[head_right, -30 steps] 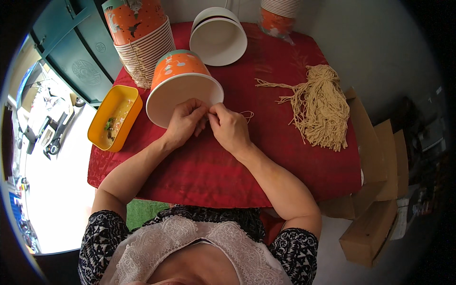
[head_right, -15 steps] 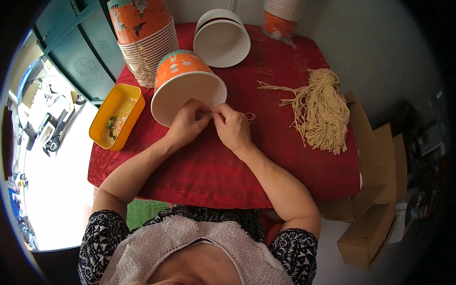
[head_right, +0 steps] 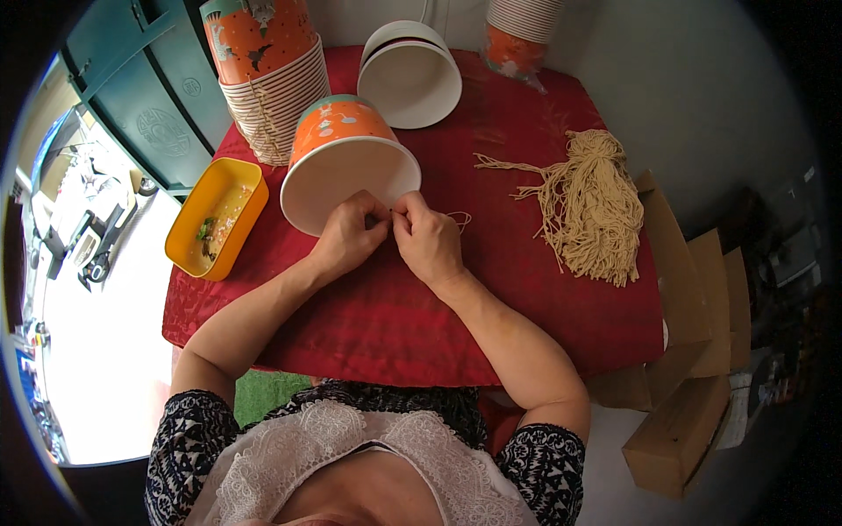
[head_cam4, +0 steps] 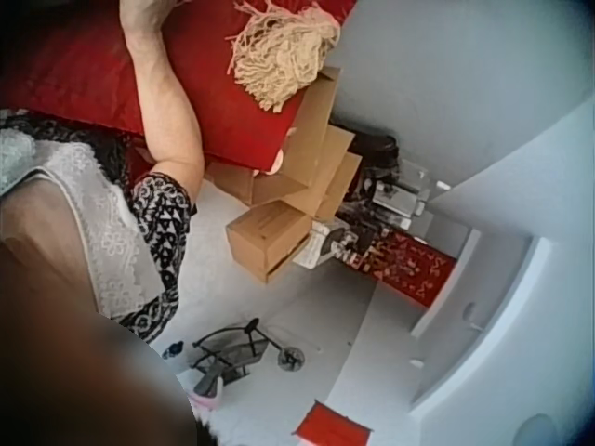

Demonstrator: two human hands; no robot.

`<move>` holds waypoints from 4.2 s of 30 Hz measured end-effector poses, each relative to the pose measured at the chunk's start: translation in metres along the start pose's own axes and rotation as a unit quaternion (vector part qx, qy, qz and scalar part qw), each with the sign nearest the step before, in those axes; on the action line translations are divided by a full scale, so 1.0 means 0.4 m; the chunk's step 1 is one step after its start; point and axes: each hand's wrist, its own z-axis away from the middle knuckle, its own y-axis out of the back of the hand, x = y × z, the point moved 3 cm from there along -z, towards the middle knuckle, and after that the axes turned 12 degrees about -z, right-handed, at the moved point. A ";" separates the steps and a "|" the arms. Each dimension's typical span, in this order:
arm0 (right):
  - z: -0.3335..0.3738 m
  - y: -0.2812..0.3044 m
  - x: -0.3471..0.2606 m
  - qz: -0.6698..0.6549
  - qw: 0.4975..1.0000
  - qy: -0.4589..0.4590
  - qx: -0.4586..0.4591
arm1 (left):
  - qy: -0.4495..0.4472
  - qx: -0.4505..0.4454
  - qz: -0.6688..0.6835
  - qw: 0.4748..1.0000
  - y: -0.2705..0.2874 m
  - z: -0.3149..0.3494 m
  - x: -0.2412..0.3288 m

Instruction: Tying a thin string through pre-drilled holes in plastic buckets.

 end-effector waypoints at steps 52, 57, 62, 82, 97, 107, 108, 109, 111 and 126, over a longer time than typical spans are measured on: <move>-0.009 0.005 0.015 -0.065 0.990 -0.118 -0.035 | 0.003 0.033 -0.009 0.999 -0.004 -0.001 0.004; -0.009 0.008 0.006 -0.083 0.985 -0.148 -0.041 | -0.021 0.036 0.006 0.999 -0.007 0.001 -0.001; -0.009 0.010 0.007 -0.138 0.970 -0.196 -0.039 | -0.032 0.013 0.012 0.999 -0.006 0.007 -0.004; 0.004 0.028 -0.008 0.015 0.991 -0.113 -0.076 | 0.022 0.016 0.025 0.999 0.009 -0.007 0.000; 0.002 0.022 -0.009 0.079 0.990 -0.089 -0.070 | 0.050 0.009 0.011 0.999 0.007 -0.005 -0.006; -0.009 0.023 -0.017 0.084 0.991 -0.070 -0.075 | 0.186 -0.109 0.126 0.968 0.030 -0.021 0.004; -0.004 0.021 -0.010 0.086 0.991 -0.067 -0.074 | 0.184 -0.110 0.141 0.966 0.029 -0.020 0.001; 0.001 0.018 0.000 0.091 0.992 -0.054 -0.065 | 0.182 -0.111 0.155 0.965 0.028 -0.019 -0.002; -0.003 0.018 -0.007 0.096 0.993 -0.038 -0.056 | 0.179 -0.104 0.154 0.966 0.028 -0.017 -0.004; -0.071 0.102 -0.091 -0.050 0.995 0.021 0.087 | -0.136 -0.094 0.035 0.986 0.149 0.083 0.198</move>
